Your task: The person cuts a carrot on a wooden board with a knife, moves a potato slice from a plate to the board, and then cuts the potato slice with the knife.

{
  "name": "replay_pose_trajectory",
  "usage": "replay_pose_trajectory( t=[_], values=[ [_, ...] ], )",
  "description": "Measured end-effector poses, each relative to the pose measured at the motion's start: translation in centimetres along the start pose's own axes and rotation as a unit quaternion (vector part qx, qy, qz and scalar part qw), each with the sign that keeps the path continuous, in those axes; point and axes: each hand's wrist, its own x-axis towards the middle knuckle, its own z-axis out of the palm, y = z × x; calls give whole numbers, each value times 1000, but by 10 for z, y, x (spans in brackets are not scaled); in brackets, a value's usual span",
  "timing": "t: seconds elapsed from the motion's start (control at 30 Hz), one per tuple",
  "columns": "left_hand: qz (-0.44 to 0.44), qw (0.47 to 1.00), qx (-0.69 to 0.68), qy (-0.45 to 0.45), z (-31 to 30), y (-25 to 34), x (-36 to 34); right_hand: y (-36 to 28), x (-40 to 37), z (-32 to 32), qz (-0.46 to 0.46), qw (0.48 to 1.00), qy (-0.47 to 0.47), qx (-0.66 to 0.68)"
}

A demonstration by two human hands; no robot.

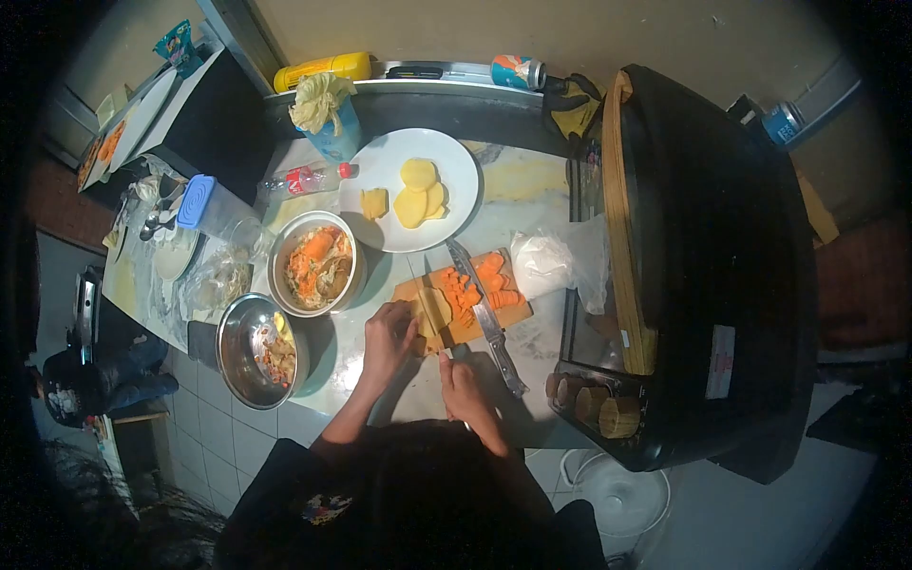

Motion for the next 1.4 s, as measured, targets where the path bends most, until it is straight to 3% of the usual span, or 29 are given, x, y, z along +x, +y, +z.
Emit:
replay_pose_trajectory(
  t=[0.03,0.1,0.2,0.6,1.4],
  values=[
    [7,1000,9,5,-1,2,0,7,3,2,1,1000,-1,-1],
    [13,1000,19,11,-1,2,1,22,9,9,-141,978,91,-125],
    [25,999,31,19,0,1,0,19,6,14,-164,963,134,-165],
    [20,999,26,23,1,3,0,7,5,21,-138,976,126,-116],
    [-4,1000,22,21,3,7,0,11,5,20,-111,976,122,-145]
  ],
)
